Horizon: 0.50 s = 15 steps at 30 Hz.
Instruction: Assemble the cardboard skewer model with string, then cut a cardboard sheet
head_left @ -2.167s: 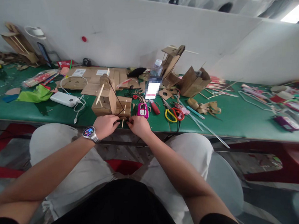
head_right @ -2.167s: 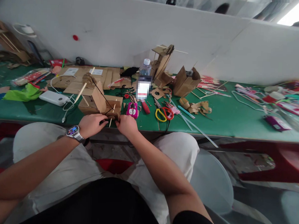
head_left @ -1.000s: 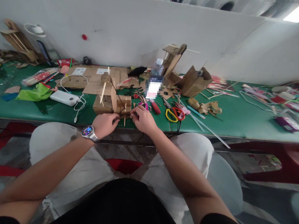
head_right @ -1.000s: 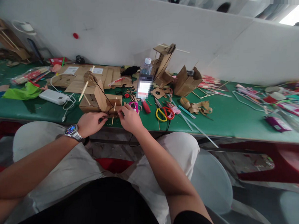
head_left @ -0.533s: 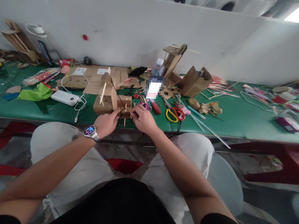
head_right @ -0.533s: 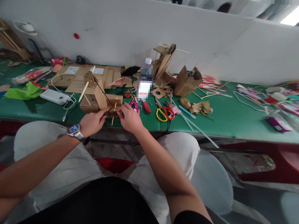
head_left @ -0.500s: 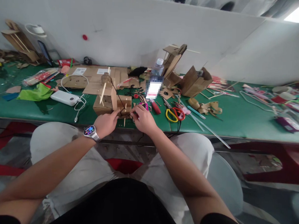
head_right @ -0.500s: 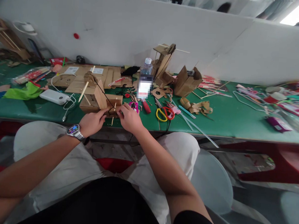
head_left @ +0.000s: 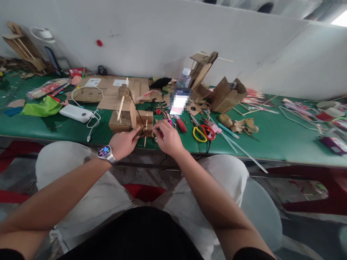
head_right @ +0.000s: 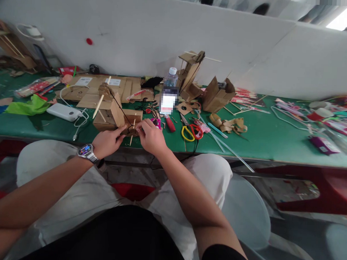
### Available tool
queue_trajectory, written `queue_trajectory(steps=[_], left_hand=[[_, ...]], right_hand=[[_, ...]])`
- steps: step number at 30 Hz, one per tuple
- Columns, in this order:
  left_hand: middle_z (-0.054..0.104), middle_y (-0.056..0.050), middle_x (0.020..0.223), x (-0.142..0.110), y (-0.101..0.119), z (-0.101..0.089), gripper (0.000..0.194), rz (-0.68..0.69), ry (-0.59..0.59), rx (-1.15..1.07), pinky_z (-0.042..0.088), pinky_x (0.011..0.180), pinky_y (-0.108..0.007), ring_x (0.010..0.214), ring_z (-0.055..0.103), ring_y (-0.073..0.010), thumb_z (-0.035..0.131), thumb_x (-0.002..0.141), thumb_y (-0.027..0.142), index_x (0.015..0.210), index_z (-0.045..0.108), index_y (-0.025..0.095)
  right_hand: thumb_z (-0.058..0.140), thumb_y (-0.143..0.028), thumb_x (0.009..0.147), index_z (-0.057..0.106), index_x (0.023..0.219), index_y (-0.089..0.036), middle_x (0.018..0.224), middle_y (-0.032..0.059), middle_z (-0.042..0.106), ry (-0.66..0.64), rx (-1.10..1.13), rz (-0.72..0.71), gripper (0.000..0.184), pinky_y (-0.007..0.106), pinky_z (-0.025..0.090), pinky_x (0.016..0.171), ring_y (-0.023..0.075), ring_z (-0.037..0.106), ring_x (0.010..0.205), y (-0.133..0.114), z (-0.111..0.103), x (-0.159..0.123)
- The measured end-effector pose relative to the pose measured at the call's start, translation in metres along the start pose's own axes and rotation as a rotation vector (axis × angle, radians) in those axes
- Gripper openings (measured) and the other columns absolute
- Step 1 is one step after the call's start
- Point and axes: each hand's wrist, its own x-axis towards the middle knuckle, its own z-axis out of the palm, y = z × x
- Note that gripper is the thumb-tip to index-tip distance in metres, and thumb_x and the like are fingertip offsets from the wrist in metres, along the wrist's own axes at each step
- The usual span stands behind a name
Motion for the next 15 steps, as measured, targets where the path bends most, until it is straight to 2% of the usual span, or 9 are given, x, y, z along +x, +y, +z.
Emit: queue_trajectory(steps=[6,11,15], left_hand=[[0.082,-0.014,0.104,0.000,0.002,-0.003,0.055,-0.005,-0.001,-0.007,0.056,0.080,-0.041,0.093,0.079,-0.0335,0.040,0.106,0.041,0.157,0.052,0.026],[0.082,-0.013,0.104,0.000,0.002,-0.002,0.054,-0.003,0.003,-0.020,0.056,0.079,-0.041,0.093,0.079,-0.0340,0.039,0.106,0.041,0.157,0.052,0.026],[0.082,-0.013,0.104,0.001,0.001,-0.002,0.054,-0.010,-0.003,-0.049,0.056,0.082,-0.041,0.095,0.078,-0.0333,0.040,0.106,0.040,0.157,0.052,0.025]], right_hand=[[0.049,-0.019,0.103,0.062,0.099,-0.020,0.111,0.0104,0.068,0.062,0.047,-0.030,0.014,0.031,0.052,0.082,0.0208,0.066,0.093,0.001,-0.001,0.002],[0.048,-0.019,0.103,0.060,0.097,-0.021,0.110,0.0105,0.069,0.070,0.034,0.007,0.014,0.032,0.052,0.081,0.0202,0.064,0.089,-0.005,-0.006,0.007],[0.048,-0.023,0.105,0.060,0.099,-0.021,0.107,0.0093,0.068,0.128,0.051,-0.001,0.014,0.031,0.051,0.077,0.0192,0.061,0.082,-0.010,-0.010,0.009]])
